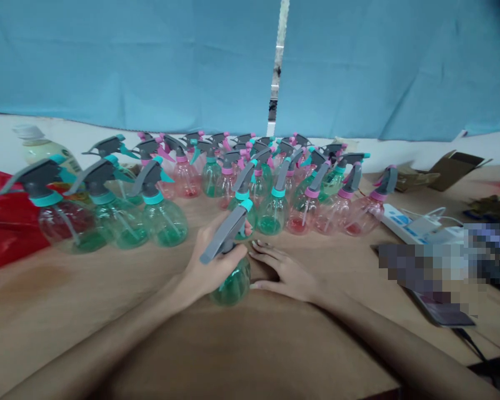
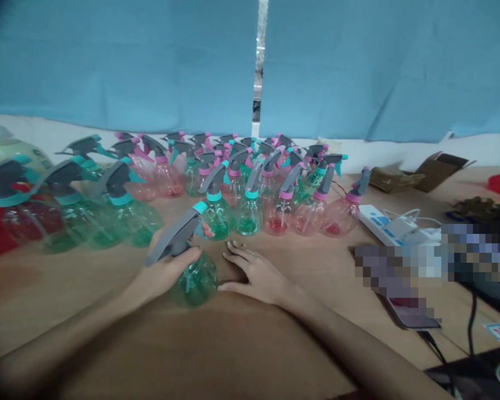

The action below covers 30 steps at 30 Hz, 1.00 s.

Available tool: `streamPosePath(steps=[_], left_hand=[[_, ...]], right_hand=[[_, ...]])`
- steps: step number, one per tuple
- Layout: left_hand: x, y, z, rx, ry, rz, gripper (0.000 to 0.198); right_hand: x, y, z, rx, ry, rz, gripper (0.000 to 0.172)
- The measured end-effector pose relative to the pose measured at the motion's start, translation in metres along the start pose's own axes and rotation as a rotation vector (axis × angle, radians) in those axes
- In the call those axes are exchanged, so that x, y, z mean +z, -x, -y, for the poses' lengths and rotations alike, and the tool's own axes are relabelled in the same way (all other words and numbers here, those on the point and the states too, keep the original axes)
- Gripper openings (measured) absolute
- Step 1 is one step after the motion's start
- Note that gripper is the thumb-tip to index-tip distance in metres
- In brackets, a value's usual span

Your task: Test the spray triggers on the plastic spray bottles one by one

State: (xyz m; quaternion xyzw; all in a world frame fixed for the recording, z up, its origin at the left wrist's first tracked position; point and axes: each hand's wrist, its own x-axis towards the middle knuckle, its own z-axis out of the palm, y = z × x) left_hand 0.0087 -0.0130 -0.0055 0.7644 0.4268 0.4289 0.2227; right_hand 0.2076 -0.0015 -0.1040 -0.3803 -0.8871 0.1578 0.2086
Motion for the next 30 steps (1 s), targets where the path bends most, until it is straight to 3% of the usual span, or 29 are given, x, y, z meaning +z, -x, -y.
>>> streamPosePath(steps=[6, 13, 30], left_hand=[[-0.0008, -0.0005, 0.0007, -0.011, 0.015, 0.024, 0.017], [0.0028, 0.0016, 0.0073, -0.018, 0.088, 0.045, 0.04], [0.0038, 0.0013, 0.0058, -0.036, 0.078, 0.034, 0.033]], right_hand=[[0.0016, 0.0001, -0.0023, -0.008, -0.027, -0.008, 0.073], [-0.0008, -0.0002, 0.0012, -0.019, -0.017, -0.003, 0.075], [0.0, -0.0006, -0.0002, -0.033, -0.016, -0.011, 0.075]])
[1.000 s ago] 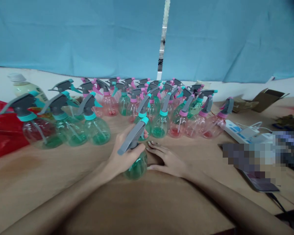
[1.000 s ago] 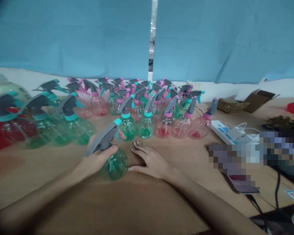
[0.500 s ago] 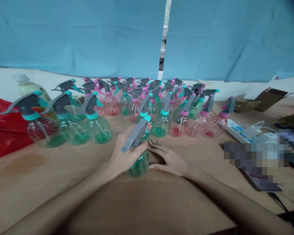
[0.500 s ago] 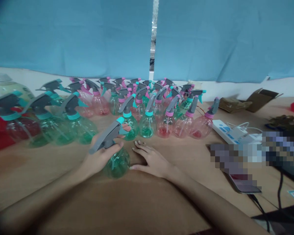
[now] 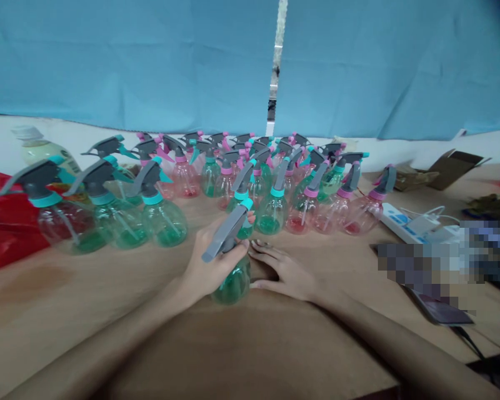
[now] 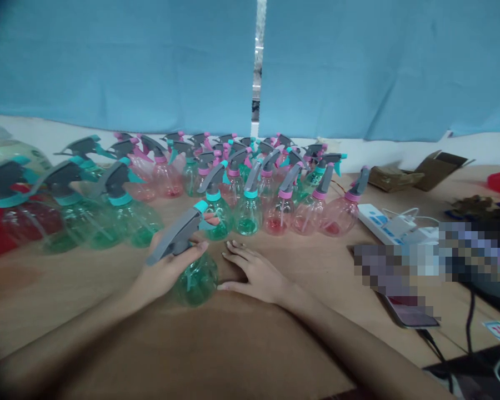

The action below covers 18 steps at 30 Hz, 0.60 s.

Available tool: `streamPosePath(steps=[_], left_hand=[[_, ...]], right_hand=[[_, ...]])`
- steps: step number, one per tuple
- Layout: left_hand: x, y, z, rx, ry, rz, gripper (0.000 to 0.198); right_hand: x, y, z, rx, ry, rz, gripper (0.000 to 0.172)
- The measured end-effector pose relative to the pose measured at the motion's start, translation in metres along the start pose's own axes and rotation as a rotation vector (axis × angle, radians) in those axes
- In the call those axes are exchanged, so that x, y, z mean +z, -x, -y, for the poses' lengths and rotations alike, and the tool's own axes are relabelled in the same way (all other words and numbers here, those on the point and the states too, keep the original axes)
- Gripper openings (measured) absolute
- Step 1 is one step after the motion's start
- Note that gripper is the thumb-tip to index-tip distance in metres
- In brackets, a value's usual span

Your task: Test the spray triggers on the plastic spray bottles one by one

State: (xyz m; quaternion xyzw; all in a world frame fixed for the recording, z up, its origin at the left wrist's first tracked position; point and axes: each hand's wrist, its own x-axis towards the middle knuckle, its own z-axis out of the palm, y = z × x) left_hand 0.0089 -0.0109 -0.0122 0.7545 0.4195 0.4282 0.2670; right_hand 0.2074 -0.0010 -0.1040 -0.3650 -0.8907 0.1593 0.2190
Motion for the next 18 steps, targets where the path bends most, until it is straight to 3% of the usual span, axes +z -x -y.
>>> streamPosePath(steps=[18], left_hand=[[-0.0004, 0.0001, -0.0025, -0.008, -0.011, 0.019, 0.035]], right_hand=[[-0.0005, 0.0001, 0.0013, 0.015, 0.013, 0.008, 0.076]])
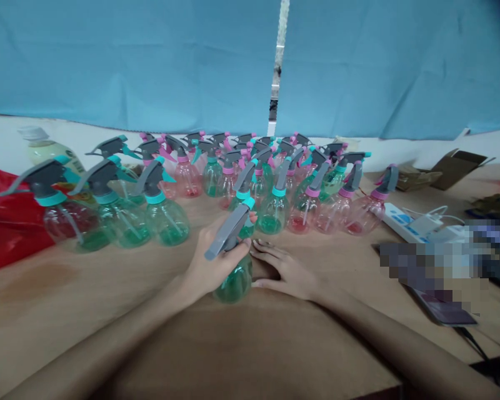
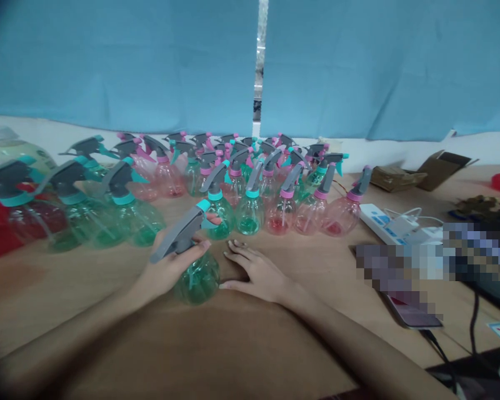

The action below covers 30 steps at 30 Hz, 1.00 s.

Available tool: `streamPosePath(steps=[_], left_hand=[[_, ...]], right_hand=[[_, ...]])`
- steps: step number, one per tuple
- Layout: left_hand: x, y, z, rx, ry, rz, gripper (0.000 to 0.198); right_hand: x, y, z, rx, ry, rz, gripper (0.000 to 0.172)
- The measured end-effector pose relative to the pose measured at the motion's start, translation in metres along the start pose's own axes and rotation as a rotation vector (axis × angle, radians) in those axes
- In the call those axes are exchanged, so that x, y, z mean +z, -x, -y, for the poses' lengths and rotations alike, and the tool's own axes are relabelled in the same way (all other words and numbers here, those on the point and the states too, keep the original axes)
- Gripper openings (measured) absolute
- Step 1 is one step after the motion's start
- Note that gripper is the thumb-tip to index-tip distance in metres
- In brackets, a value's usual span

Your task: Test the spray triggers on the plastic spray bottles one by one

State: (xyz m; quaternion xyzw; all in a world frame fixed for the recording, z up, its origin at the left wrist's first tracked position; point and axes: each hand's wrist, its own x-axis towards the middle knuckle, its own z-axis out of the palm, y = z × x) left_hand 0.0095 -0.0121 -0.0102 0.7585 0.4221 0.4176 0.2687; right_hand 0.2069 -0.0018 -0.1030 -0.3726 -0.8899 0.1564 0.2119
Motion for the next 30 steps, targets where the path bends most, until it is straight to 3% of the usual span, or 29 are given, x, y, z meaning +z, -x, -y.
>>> streamPosePath(steps=[18, 26, 30], left_hand=[[-0.002, -0.001, 0.005, 0.056, -0.019, -0.038, 0.027], [-0.006, 0.0, 0.011, 0.022, 0.03, -0.01, 0.013], [-0.005, -0.002, 0.008, 0.006, 0.016, -0.012, 0.017]], right_hand=[[0.0, 0.0, 0.001, 0.001, 0.002, -0.004, 0.076], [0.001, 0.001, -0.001, 0.01, -0.009, -0.014, 0.074], [0.002, 0.001, -0.001, 0.01, -0.009, -0.022, 0.073]])
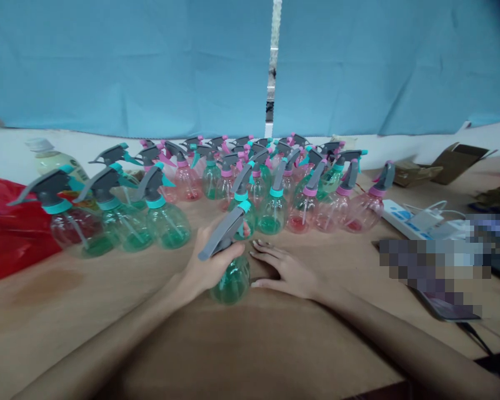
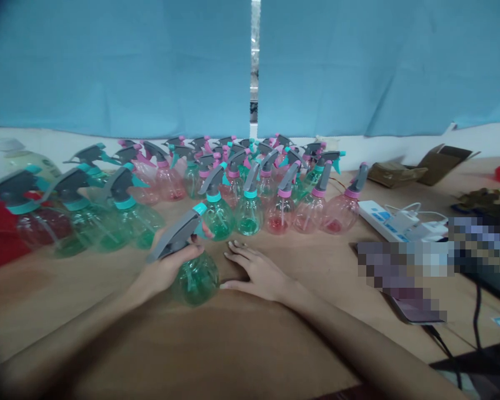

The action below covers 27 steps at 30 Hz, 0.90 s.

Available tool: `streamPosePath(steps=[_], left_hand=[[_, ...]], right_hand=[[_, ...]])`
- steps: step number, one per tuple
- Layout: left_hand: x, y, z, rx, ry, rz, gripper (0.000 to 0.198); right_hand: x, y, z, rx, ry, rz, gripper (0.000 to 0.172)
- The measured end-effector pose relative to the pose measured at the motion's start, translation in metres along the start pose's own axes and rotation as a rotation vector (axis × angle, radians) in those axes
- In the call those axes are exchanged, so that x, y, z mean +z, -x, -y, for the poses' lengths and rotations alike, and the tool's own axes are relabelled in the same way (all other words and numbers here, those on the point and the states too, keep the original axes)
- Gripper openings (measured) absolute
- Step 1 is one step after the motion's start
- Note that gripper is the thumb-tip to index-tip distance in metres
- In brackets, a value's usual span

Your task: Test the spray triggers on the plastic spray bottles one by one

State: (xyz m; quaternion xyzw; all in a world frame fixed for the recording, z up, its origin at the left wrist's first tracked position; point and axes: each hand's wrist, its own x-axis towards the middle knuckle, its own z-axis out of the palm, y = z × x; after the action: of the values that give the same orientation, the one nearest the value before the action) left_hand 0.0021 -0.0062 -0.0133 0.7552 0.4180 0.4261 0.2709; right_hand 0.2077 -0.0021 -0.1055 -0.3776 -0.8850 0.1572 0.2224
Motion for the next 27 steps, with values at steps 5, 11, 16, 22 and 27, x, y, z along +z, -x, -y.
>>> streamPosePath(steps=[5, 11, 16, 22, 27], left_hand=[[0.003, -0.002, -0.006, -0.009, -0.055, -0.028, 0.035], [0.006, -0.001, -0.003, -0.026, -0.128, -0.062, 0.035], [0.009, 0.006, -0.004, -0.027, -0.059, -0.175, 0.047], [0.006, 0.01, -0.009, -0.063, -0.216, -0.177, 0.055], [-0.003, 0.019, -0.004, -0.042, -0.333, -0.113, 0.059]], right_hand=[[-0.001, 0.0, 0.0, -0.006, -0.01, -0.01, 0.073], [-0.001, -0.001, 0.0, -0.013, -0.023, 0.001, 0.075], [0.0, -0.001, 0.0, -0.02, -0.019, -0.011, 0.075], [-0.003, -0.001, 0.003, -0.02, -0.019, -0.01, 0.076], [-0.003, -0.001, 0.003, -0.044, -0.025, -0.031, 0.075]])
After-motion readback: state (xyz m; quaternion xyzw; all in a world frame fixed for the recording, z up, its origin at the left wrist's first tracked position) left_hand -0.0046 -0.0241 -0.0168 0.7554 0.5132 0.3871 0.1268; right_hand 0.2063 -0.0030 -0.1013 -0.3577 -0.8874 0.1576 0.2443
